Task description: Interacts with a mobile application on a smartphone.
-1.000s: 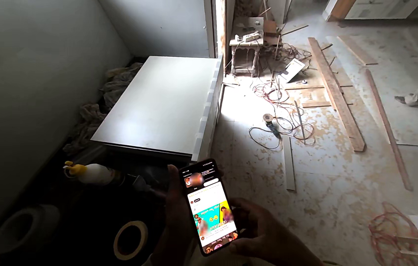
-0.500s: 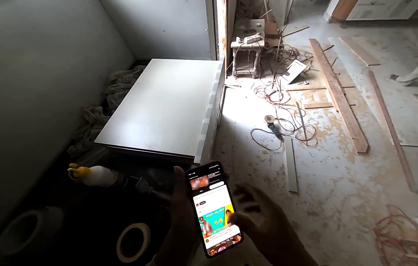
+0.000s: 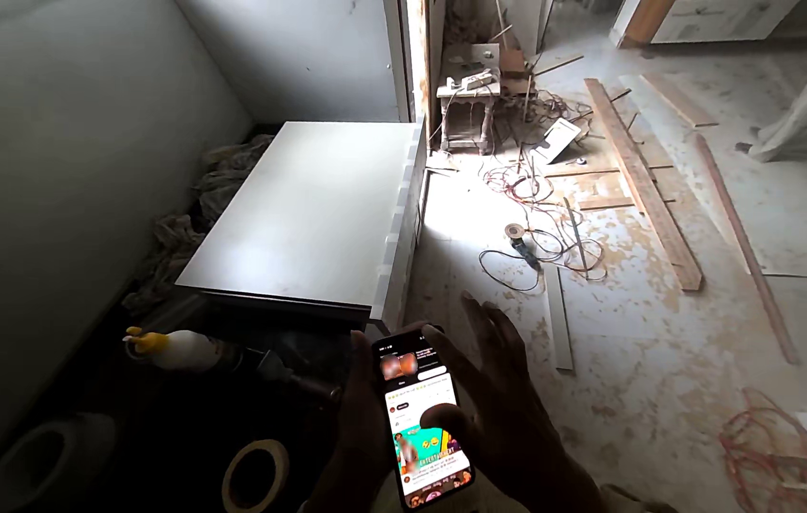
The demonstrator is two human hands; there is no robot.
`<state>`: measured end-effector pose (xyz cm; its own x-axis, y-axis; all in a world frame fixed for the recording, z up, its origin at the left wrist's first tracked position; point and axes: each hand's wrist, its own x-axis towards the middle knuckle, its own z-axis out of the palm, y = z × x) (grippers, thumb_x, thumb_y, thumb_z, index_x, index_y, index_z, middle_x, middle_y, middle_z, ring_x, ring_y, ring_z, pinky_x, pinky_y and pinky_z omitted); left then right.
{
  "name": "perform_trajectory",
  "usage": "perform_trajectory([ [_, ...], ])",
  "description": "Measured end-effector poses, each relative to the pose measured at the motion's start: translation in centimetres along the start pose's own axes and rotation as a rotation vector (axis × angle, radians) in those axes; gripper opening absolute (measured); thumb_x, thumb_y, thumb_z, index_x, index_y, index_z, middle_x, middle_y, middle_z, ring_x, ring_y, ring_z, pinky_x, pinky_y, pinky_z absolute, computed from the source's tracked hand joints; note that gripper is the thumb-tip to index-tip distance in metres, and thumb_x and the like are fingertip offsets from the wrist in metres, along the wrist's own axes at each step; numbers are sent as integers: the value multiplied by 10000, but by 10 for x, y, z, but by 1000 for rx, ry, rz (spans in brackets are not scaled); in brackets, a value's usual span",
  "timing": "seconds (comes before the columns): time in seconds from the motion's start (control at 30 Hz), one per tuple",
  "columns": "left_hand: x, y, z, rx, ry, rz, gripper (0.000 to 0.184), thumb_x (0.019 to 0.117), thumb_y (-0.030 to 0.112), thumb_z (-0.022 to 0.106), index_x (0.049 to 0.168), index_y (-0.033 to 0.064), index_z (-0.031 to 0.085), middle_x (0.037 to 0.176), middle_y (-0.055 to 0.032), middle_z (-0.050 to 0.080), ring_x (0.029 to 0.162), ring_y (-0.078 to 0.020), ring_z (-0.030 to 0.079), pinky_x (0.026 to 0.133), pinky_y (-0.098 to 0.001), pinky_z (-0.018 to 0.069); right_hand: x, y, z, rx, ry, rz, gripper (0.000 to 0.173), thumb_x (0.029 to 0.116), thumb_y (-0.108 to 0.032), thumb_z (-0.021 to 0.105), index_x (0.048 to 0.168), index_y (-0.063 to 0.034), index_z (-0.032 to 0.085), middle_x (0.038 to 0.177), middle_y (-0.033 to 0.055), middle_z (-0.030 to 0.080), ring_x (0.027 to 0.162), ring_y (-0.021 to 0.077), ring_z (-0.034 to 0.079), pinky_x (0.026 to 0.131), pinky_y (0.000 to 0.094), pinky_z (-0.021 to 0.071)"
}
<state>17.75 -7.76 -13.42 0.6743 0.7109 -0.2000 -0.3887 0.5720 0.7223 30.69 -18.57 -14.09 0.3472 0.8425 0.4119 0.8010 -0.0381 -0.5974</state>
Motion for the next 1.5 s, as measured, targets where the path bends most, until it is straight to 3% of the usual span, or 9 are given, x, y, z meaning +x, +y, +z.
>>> perform_trajectory([
  [0.2,1,3,3,7,131,63,669,1041,634,308,1079,111,723,967,-109,759,894,-173,754,789,-355,643,-14,-1,-3,194,53,-156,474,989,-687,457,1158,-336,726,1582,-9,465,1535,273,289,1232,515,289],
  [0.53,5,7,-16,-110,72,35,727,967,735,381,1158,118,714,1068,-159,740,971,-247,743,817,-418,631,-34,3,1,176,3,-272,408,1041,-592,434,1225,-339,696,1565,1,485,1525,264,312,1226,439,328],
  [0.77,2,7,-9,-207,43,-7,721,949,737,423,1143,112,727,1049,-161,749,947,-240,752,798,-396,637,-36,-1,2,103,-116,-275,452,1022,-647,410,1361,-429,614,1645,20,373,1549,343,245,1238,569,261],
  [0.87,1,8,-9,-177,45,6,726,955,739,406,1142,114,725,1060,-164,746,961,-252,750,808,-408,635,-41,2,1,9,145,-140,400,1050,-593,415,1157,-356,719,1514,-15,542,1504,264,359,1236,584,235],
  [0.93,-1,8,-7,-147,46,29,722,977,724,362,1131,120,726,1050,-152,751,951,-231,752,797,-386,639,-39,3,-6,-49,269,-91,411,1065,-578,376,1111,-341,708,1479,-60,555,1504,218,342,1245,530,225],
  [1.07,0,5,-10,-157,30,2,743,956,748,383,1161,121,726,1069,-158,746,965,-240,748,812,-401,635,-41,-1,-6,69,143,-152,455,1046,-628,363,1251,-367,673,1532,-33,504,1514,243,315,1228,490,272],
  [1.17,0,5,-7,-182,16,-13,751,946,752,401,1134,106,736,1034,-157,752,943,-236,752,807,-401,636,-41,-4,1,85,-39,-186,517,1004,-699,370,1407,-444,570,1649,8,360,1554,317,227,1233,544,269],
  [1.33,-1,3,-10,-106,64,3,764,952,766,363,1163,120,710,1078,-179,740,962,-276,749,796,-431,636,-41,1,-8,-79,228,-14,475,1049,-619,371,1223,-318,695,1537,25,509,1519,291,319,1231,600,217],
  [1.5,-3,3,-11,-123,48,-8,770,947,770,366,1159,118,715,1076,-178,742,965,-270,749,798,-425,636,-44,-3,-8,49,181,-73,482,1035,-644,383,1274,-329,660,1547,0,494,1524,259,306,1231,524,258],
])
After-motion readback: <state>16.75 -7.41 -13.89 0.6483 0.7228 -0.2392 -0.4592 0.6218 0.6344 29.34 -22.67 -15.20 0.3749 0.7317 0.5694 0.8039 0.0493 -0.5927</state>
